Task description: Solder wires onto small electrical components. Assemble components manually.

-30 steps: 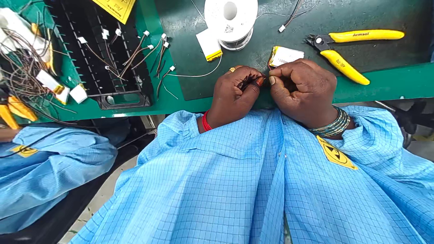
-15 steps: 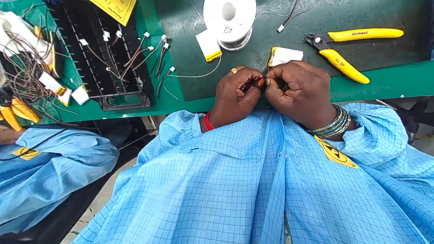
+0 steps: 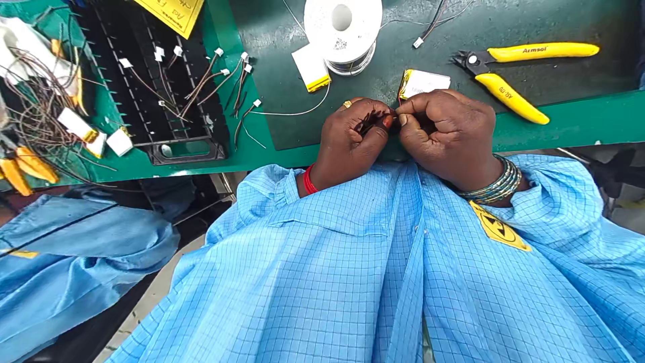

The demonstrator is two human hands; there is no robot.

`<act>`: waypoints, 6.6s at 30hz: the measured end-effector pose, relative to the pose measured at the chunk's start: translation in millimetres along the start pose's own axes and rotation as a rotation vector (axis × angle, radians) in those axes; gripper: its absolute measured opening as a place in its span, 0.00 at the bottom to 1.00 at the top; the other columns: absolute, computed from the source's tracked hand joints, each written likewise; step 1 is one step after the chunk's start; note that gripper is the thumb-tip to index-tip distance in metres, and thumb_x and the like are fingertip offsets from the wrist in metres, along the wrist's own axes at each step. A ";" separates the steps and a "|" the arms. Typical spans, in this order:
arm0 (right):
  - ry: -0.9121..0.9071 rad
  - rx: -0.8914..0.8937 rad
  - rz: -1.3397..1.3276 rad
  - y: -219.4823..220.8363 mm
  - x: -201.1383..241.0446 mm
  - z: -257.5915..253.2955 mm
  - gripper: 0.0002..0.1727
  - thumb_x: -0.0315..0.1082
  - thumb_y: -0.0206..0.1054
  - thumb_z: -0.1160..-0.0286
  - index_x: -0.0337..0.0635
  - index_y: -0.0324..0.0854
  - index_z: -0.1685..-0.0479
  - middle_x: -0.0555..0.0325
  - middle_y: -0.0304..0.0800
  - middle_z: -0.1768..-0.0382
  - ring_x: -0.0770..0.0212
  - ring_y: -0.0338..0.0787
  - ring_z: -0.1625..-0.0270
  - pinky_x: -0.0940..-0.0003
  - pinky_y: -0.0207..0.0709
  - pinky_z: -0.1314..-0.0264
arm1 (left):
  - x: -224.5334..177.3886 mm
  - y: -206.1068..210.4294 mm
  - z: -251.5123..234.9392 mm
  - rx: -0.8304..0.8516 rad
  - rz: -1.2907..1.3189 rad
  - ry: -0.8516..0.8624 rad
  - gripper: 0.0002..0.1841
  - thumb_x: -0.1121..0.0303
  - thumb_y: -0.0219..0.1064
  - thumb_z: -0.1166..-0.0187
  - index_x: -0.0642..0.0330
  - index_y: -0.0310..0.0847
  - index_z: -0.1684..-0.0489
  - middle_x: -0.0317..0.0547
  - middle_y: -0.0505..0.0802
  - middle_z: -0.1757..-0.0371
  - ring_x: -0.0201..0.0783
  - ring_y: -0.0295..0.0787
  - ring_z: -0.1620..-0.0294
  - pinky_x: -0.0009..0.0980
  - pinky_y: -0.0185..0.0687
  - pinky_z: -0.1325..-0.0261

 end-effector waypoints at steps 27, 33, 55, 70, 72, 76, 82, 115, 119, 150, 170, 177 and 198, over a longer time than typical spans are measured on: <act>-0.229 0.190 0.279 4.6 9.8 -12.6 0.09 0.27 0.58 0.26 0.34 0.80 0.72 0.45 0.84 0.77 0.50 0.86 0.74 0.61 0.72 0.76 | 0.8 0.5 1.3 -0.033 -0.094 0.060 0.05 0.80 0.65 0.27 0.70 0.86 0.64 0.42 0.88 0.66 0.19 0.81 0.68 0.13 0.78 0.62; -0.157 0.113 0.228 3.5 8.5 -8.0 0.08 0.27 0.61 0.26 0.35 0.81 0.72 0.48 0.84 0.78 0.55 0.84 0.76 0.65 0.71 0.76 | -0.8 -0.9 1.4 -0.041 -0.032 0.013 0.05 0.81 0.64 0.26 0.71 0.86 0.61 0.41 0.88 0.65 0.18 0.82 0.67 0.13 0.79 0.61; 0.150 0.052 -0.010 -4.8 5.4 5.1 0.08 0.29 0.64 0.26 0.37 0.88 0.66 0.57 0.88 0.69 0.77 0.81 0.71 0.86 0.72 0.71 | -4.0 -1.8 4.6 0.017 0.034 -0.083 0.06 0.83 0.64 0.28 0.71 0.85 0.59 0.41 0.89 0.63 0.18 0.84 0.66 0.14 0.82 0.61; 0.216 0.054 -0.149 -0.3 2.0 6.4 0.07 0.27 0.63 0.29 0.37 0.85 0.71 0.63 0.84 0.74 0.83 0.76 0.74 0.90 0.67 0.72 | -0.8 2.7 6.5 -0.036 0.003 0.130 0.06 0.83 0.65 0.32 0.76 0.86 0.64 0.49 0.90 0.60 0.22 0.85 0.61 0.14 0.81 0.57; 0.198 0.053 -0.126 1.1 2.6 6.7 0.07 0.27 0.63 0.29 0.38 0.85 0.71 0.61 0.84 0.74 0.82 0.77 0.73 0.88 0.68 0.72 | -0.2 3.0 6.3 -0.035 0.009 0.121 0.05 0.84 0.65 0.31 0.76 0.86 0.65 0.48 0.90 0.60 0.21 0.85 0.61 0.14 0.81 0.57; 0.159 0.023 -0.077 4.0 4.7 6.9 0.07 0.26 0.62 0.29 0.36 0.84 0.72 0.57 0.84 0.74 0.77 0.77 0.73 0.86 0.67 0.72 | -0.2 3.3 6.1 -0.043 0.009 0.113 0.05 0.84 0.65 0.32 0.76 0.87 0.64 0.48 0.91 0.60 0.21 0.85 0.60 0.14 0.82 0.56; 0.146 0.001 -0.057 7.3 5.7 7.7 0.07 0.26 0.62 0.28 0.36 0.83 0.71 0.55 0.85 0.72 0.75 0.79 0.72 0.85 0.70 0.71 | -1.1 3.1 5.7 -0.052 0.001 0.106 0.05 0.84 0.65 0.31 0.75 0.86 0.65 0.47 0.90 0.61 0.21 0.84 0.61 0.14 0.80 0.57; -0.016 -0.061 -0.015 2.7 9.4 8.2 0.08 0.25 0.64 0.26 0.31 0.89 0.64 0.47 0.92 0.68 0.66 0.89 0.64 0.78 0.79 0.61 | -5.1 -3.3 3.2 -0.036 0.122 -0.112 0.07 0.85 0.62 0.28 0.68 0.84 0.60 0.32 0.88 0.69 0.16 0.82 0.71 0.14 0.81 0.64; -0.034 -0.062 0.037 2.5 8.9 7.1 0.07 0.27 0.66 0.26 0.32 0.89 0.63 0.47 0.91 0.68 0.61 0.89 0.64 0.73 0.79 0.61 | -5.0 -3.0 2.4 -0.036 0.145 -0.150 0.07 0.84 0.60 0.26 0.66 0.83 0.61 0.31 0.87 0.70 0.18 0.83 0.71 0.16 0.82 0.64; 0.012 0.124 0.128 1.8 -3.0 -1.3 0.15 0.36 0.59 0.15 0.40 0.92 0.52 0.43 0.91 0.43 0.52 0.88 0.43 0.62 0.79 0.45 | -0.8 -13.6 0.4 -0.036 -0.176 -0.086 0.07 0.75 0.59 0.24 0.64 0.84 0.63 0.35 0.86 0.70 0.21 0.82 0.71 0.19 0.79 0.67; 0.001 0.100 0.133 3.1 -0.9 -2.2 0.12 0.32 0.60 0.20 0.39 0.90 0.58 0.44 0.92 0.50 0.50 0.90 0.48 0.59 0.79 0.51 | -2.4 -12.5 1.2 -0.024 -0.155 -0.030 0.07 0.77 0.62 0.24 0.67 0.87 0.61 0.38 0.89 0.65 0.18 0.81 0.67 0.16 0.78 0.63; -0.011 0.087 0.118 2.7 -0.7 -1.8 0.12 0.33 0.60 0.21 0.40 0.90 0.60 0.44 0.92 0.52 0.50 0.90 0.48 0.59 0.78 0.52 | -3.3 -12.1 2.3 -0.022 -0.150 -0.032 0.07 0.78 0.64 0.27 0.68 0.88 0.60 0.41 0.91 0.63 0.18 0.83 0.68 0.14 0.79 0.64; -0.158 -0.074 0.155 -6.0 13.4 2.5 0.10 0.32 0.64 0.22 0.36 0.89 0.62 0.43 0.92 0.63 0.51 0.88 0.59 0.61 0.75 0.59 | -6.4 -8.6 2.8 0.029 0.243 -0.254 0.05 0.83 0.63 0.20 0.66 0.82 0.56 0.32 0.90 0.66 0.21 0.88 0.67 0.20 0.88 0.61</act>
Point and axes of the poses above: each hand's wrist, its own z-axis away from the middle knuckle, its own y-axis out of the palm, x = y × z, the point moved 5 cm from there along -z, towards the middle knuckle
